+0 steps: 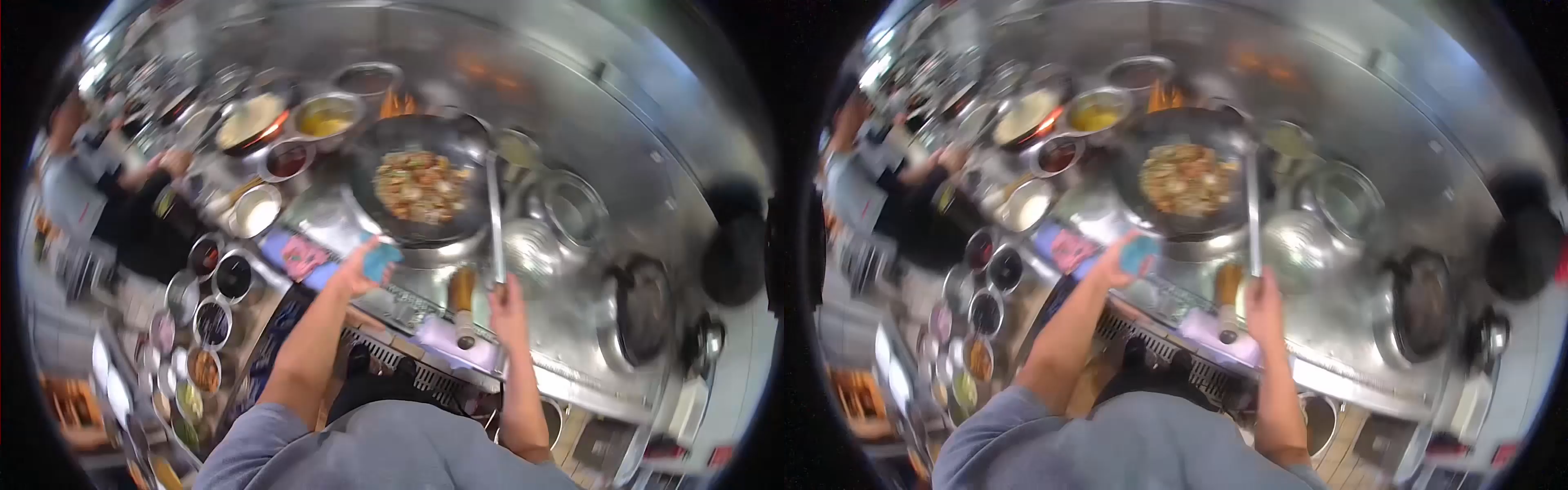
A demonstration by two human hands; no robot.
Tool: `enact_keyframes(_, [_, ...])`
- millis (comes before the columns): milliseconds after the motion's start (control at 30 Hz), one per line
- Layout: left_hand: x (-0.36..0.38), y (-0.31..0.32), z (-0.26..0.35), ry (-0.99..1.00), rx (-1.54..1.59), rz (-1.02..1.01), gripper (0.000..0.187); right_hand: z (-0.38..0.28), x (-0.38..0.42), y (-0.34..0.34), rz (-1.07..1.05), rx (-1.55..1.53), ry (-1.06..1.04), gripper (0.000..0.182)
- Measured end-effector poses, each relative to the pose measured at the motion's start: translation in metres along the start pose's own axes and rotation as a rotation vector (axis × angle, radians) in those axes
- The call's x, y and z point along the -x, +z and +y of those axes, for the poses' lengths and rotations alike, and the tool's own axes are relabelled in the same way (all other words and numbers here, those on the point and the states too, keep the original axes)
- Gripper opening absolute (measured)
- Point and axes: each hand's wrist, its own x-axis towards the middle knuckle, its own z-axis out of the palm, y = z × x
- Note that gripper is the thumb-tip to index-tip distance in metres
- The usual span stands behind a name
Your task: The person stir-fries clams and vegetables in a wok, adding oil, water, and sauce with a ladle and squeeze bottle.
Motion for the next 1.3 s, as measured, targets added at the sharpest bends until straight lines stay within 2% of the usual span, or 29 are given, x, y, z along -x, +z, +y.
enact_keyframes(33, [0.009, -0.023, -0.021, 0.186, -0.261, -0.058, 0.042, 0.005, 0.003, -0.005, -0.097, -0.248, 0.267, 0.06])
enact_keyframes(100, [0.049, -0.066, -0.071, 0.147, -0.29, 0.054, 0.034, -0.029, 0.006, -0.013, -0.252, -0.64, 0.588, 0.062])
enact_keyframes(133, [0.071, -0.086, -0.096, 0.13, -0.299, 0.127, 0.031, -0.051, 0.006, -0.022, -0.307, -0.81, 0.654, 0.062])
enact_keyframes(200, [0.119, -0.133, -0.161, 0.245, -0.266, 0.42, 0.026, -0.088, 0.009, -0.034, -0.431, -1.135, 0.833, 0.061])
enact_keyframes(267, [0.171, -0.185, -0.222, 0.224, -0.276, 0.664, 0.02, -0.105, 0.012, -0.024, -0.665, -1.18, 0.853, 0.061])
enact_keyframes(300, [0.192, -0.236, -0.257, 0.243, -0.508, 0.67, 0.027, -0.118, 0.014, -0.016, -0.716, -1.048, 0.803, 0.062])
enact_keyframes(367, [0.239, -0.289, -0.334, 0.134, -0.579, 0.9, 0.022, -0.132, 0.01, -0.008, -0.985, -0.937, 0.715, 0.065])
enact_keyframes(433, [0.282, -0.346, -0.409, 0.09, -1.495, 1.024, 0.02, -0.164, 0.01, 0.006, -1.166, -0.85, 0.648, 0.062])
enact_keyframes(467, [0.294, -0.354, -0.432, 0.11, -0.857, 1.246, 0.021, -0.176, 0.013, 0.016, -1.253, -0.841, 0.595, 0.061])
enact_keyframes(500, [0.299, -0.357, -0.449, 0.118, -0.2, 1.371, 0.022, -0.177, 0.021, 0.033, -1.333, -0.842, 0.536, 0.062])
enact_keyframes(567, [0.314, -0.325, -0.459, 0.193, -0.151, 1.557, 0.014, -0.207, 0.029, 0.055, -1.403, -0.789, 0.452, 0.061])
enact_keyframes(600, [0.318, -0.311, -0.453, 0.243, -0.092, 1.525, 0.014, -0.223, 0.03, 0.067, -1.434, -0.713, 0.394, 0.059])
enact_keyframes(667, [0.303, -0.338, -0.435, 0.68, -0.127, 1.367, 0.024, -0.251, 0.039, 0.087, -1.461, -0.723, 0.38, 0.058])
enact_keyframes(700, [0.316, -0.323, -0.39, 0.62, -0.226, 1.291, 0.045, -0.26, 0.045, 0.097, -1.477, -0.699, 0.392, 0.058])
enact_keyframes(733, [0.32, -0.323, -0.348, 0.791, -0.248, 1.217, 0.052, -0.267, 0.052, 0.108, -1.46, -0.729, 0.388, 0.058])
enact_keyframes(767, [0.349, -0.258, -0.274, 0.857, -0.363, 1.156, 0.05, -0.274, 0.057, 0.116, -1.442, -0.758, 0.386, 0.057])
enact_keyframes(800, [0.363, -0.277, -0.23, 0.84, -0.646, 1.093, 0.047, -0.286, 0.058, 0.119, -1.44, -0.705, 0.392, 0.057])
enact_keyframes(833, [0.372, -0.282, -0.182, 0.821, -0.715, 1.075, 0.05, -0.291, 0.06, 0.122, -1.425, -0.729, 0.423, 0.056])
enact_keyframes(867, [0.391, -0.263, -0.135, 0.655, -0.924, 1.237, 0.054, -0.296, 0.061, 0.125, -1.408, -0.757, 0.452, 0.056])
enact_keyframes(900, [0.398, -0.279, -0.089, 0.626, -1.233, 1.105, 0.059, -0.3, 0.061, 0.128, -1.417, -0.769, 0.438, 0.055])
enact_keyframes(933, [0.405, -0.26, -0.061, 0.547, -1.42, 1.3, 0.061, -0.303, 0.064, 0.128, -1.406, -0.766, 0.437, 0.055])
enact_keyframes(967, [0.411, -0.252, -0.033, 0.494, -1.627, 1.251, 0.064, -0.306, 0.067, 0.128, -1.384, -0.79, 0.456, 0.055])
enact_keyframes(1033, [0.414, -0.249, 0.002, 0.339, -1.777, 1.162, 0.066, -0.31, 0.073, 0.127, -1.339, -0.815, 0.484, 0.055])
enact_keyframes(1067, [0.41, -0.264, 0.014, 0.35, -1.827, 1.122, 0.061, -0.313, 0.077, 0.125, -1.334, -0.803, 0.49, 0.056])
enact_keyframes(1133, [0.409, -0.281, 0.032, 0.232, -1.718, 1.003, 0.054, -0.32, 0.085, 0.118, -1.321, -0.785, 0.536, 0.059])
enact_keyframes(1233, [0.428, -0.298, 0.026, 0.523, -1.62, 1.339, 0.046, -0.321, 0.1, 0.114, -1.316, -0.776, 0.514, 0.061])
enact_keyframes(1267, [0.445, -0.297, 0.025, 0.499, -1.41, 1.338, 0.044, -0.318, 0.105, 0.114, -1.315, -0.776, 0.524, 0.061])
enact_keyframes(1300, [0.463, -0.296, 0.017, 0.501, -1.293, 1.465, 0.041, -0.315, 0.11, 0.115, -1.327, -0.723, 0.456, 0.062])
